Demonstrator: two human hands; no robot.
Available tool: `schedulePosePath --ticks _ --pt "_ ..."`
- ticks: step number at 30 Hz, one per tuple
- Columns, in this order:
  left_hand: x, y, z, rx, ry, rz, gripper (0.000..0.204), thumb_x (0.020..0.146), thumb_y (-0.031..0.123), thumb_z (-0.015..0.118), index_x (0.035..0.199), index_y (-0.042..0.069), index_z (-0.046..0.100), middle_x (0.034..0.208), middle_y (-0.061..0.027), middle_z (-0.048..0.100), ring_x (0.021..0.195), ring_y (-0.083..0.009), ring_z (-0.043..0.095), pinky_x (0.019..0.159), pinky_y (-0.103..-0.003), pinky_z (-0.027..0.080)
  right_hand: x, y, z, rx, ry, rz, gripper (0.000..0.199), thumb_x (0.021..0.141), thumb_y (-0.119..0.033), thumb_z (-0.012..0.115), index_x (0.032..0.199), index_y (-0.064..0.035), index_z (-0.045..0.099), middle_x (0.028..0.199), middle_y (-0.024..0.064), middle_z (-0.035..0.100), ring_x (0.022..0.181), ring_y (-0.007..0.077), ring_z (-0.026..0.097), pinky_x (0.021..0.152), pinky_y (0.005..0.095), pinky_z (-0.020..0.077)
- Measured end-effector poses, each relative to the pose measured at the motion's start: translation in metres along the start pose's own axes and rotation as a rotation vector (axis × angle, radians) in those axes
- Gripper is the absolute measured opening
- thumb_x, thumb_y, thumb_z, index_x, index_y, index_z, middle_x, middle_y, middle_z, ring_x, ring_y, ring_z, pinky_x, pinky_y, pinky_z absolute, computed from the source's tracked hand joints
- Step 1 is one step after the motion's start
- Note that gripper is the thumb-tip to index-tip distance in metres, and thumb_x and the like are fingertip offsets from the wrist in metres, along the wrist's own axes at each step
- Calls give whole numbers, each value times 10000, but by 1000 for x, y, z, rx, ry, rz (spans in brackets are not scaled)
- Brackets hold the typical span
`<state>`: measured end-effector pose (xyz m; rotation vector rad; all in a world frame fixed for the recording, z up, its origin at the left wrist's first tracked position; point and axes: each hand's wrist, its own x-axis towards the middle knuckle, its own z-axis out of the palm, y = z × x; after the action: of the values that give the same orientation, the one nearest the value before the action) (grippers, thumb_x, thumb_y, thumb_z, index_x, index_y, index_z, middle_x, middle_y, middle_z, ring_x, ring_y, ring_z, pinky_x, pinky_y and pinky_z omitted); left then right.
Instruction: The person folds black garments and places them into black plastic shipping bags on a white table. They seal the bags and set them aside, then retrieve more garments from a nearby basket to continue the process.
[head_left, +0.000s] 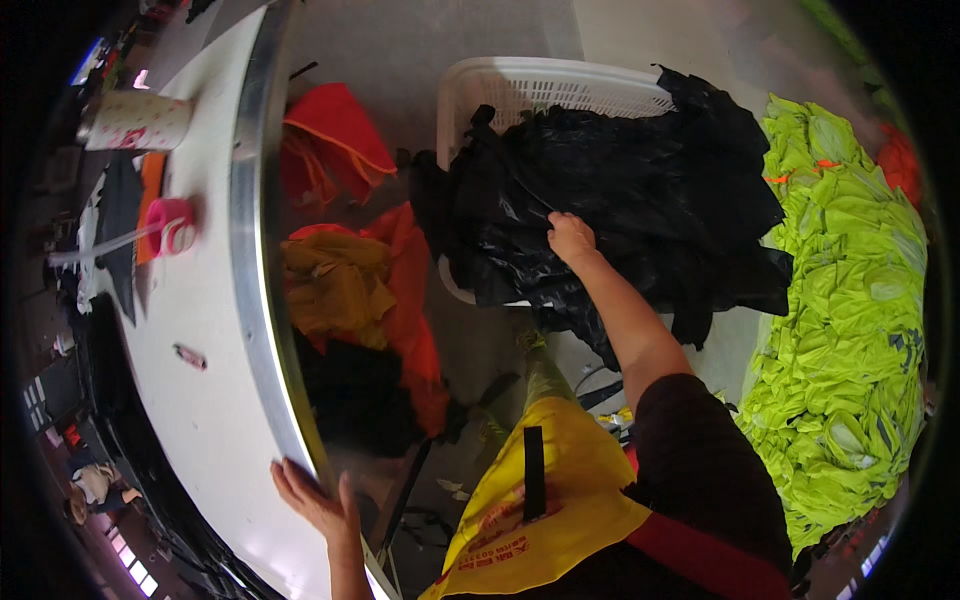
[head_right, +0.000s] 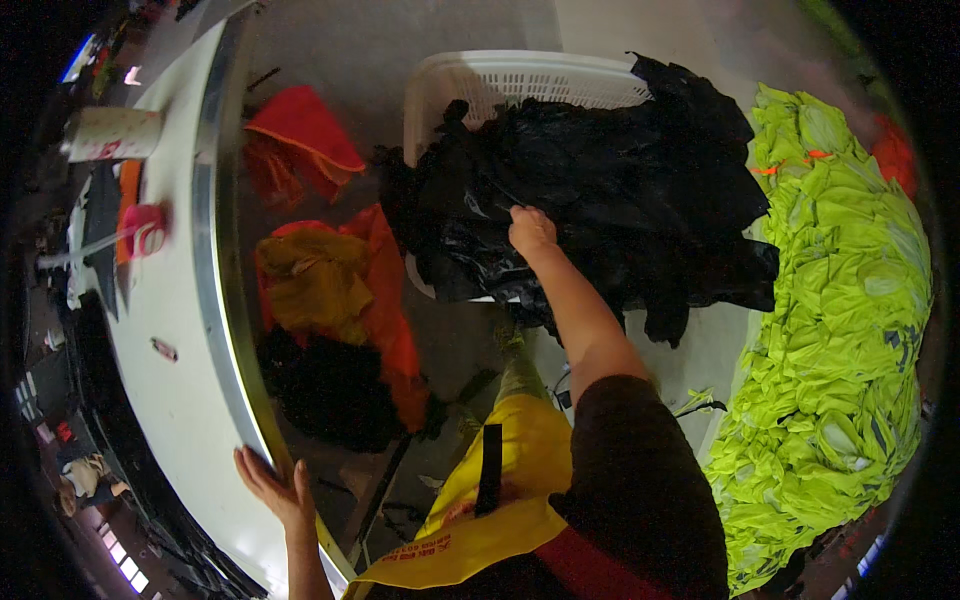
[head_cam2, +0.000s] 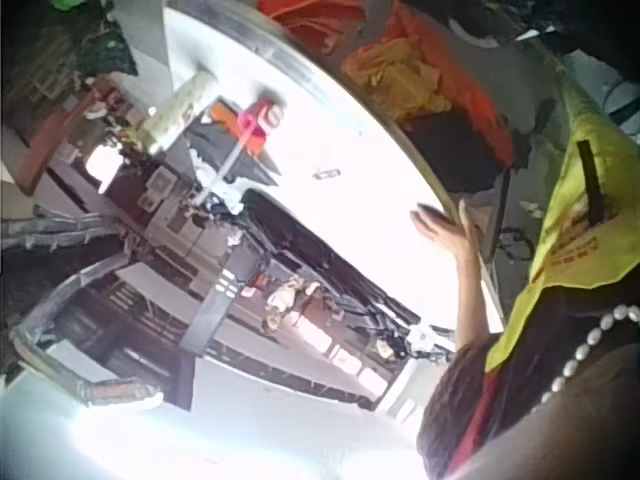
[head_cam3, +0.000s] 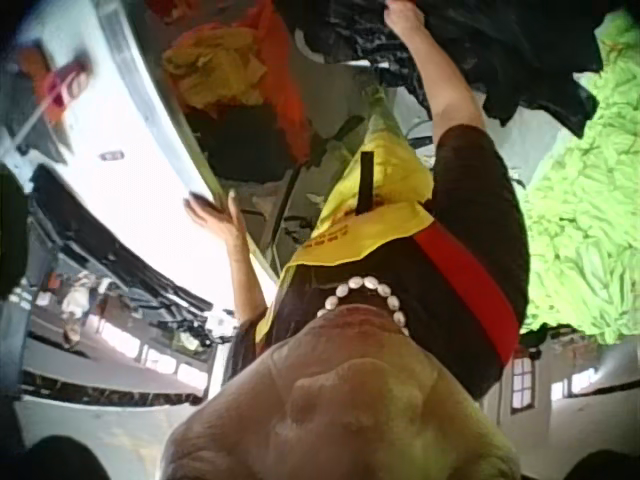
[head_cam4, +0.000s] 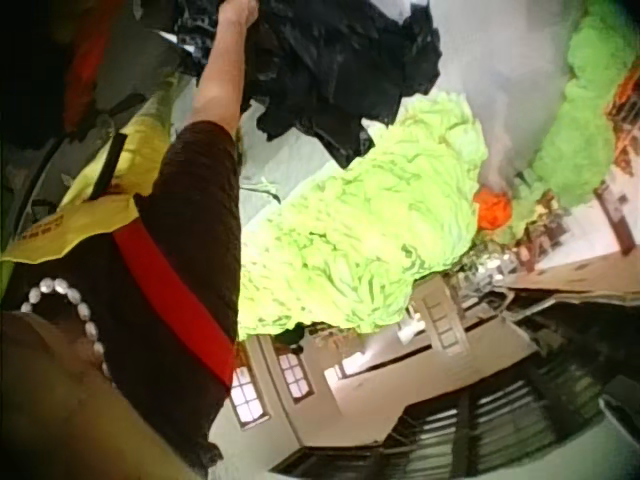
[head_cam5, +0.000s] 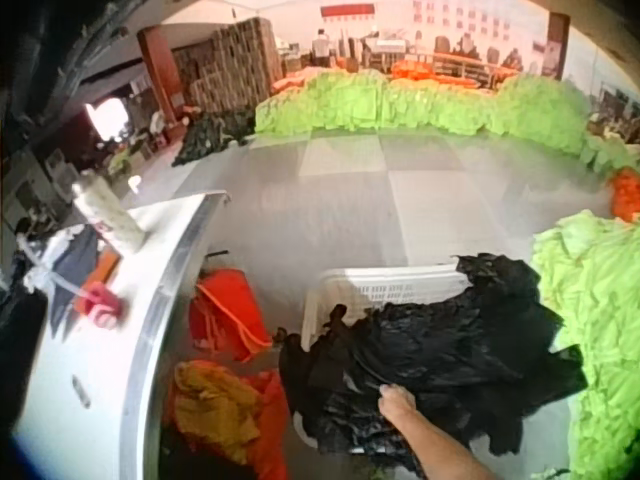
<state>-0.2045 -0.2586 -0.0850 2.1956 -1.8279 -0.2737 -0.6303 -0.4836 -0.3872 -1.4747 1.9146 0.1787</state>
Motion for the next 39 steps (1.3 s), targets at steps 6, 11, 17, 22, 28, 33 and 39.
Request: schedulePosePath --ticks 6,11,17,22,28,33,39 --pt "-1 6 5 63 -58 -182 812 818 237 612 1437 55 118 1489 -141 60 1386 -325 107 1067 -447 273 101 11 69 -174 245 204 407 812 -67 530 1217 -90 495 1232 156 516 1226 333 422 972 423 390" --pt "7 8 3 133 -80 -124 811 818 266 639 1425 51 146 1480 -174 41 1370 -344 138 978 -408 406 101 24 44 31 27 32 170 882 -83 468 1022 -4 524 1007 257 586 980 422 553 813 459 458" --pt "10 4 2 74 -24 -84 777 764 106 646 1401 12 211 1459 -229 109 1358 -366 171 1100 -438 187 20 -27 5 1042 224 117 482 923 -344 472 1197 53 489 1209 199 549 1150 297 496 939 367 377" --pt "2 -2 -4 39 -36 -68 736 777 70 641 1398 32 249 1449 -226 135 1357 -371 173 1078 -437 259 -151 -83 -53 1392 -285 -84 415 912 -342 506 1149 -2 532 1039 93 594 990 131 532 871 266 427" --pt "-15 -6 -14 -26 70 129 377 834 182 582 1162 0 543 1243 -195 501 1253 -353 364 1039 -461 283 -327 -176 -153 1114 -1320 -906 282 835 -249 543 887 25 583 720 33 573 697 120 508 629 300 439" --pt "7 41 -24 -1374 -355 -378 484 917 400 461 1181 1 530 1143 -152 580 1086 -278 533 942 -411 388 -473 -253 -95 838 -2418 -1275 324 860 -292 603 682 -40 504 624 -53 366 595 77 360 541 259 318" --pt "-45 115 -56 -1091 -1140 -187 610 756 210 664 1279 6 423 1075 -102 581 1009 -174 532 888 -293 415 -569 -286 -39 805 -2808 -60 258 860 -238 530 981 -34 632 824 78 666 757 154 637 697 291 528"
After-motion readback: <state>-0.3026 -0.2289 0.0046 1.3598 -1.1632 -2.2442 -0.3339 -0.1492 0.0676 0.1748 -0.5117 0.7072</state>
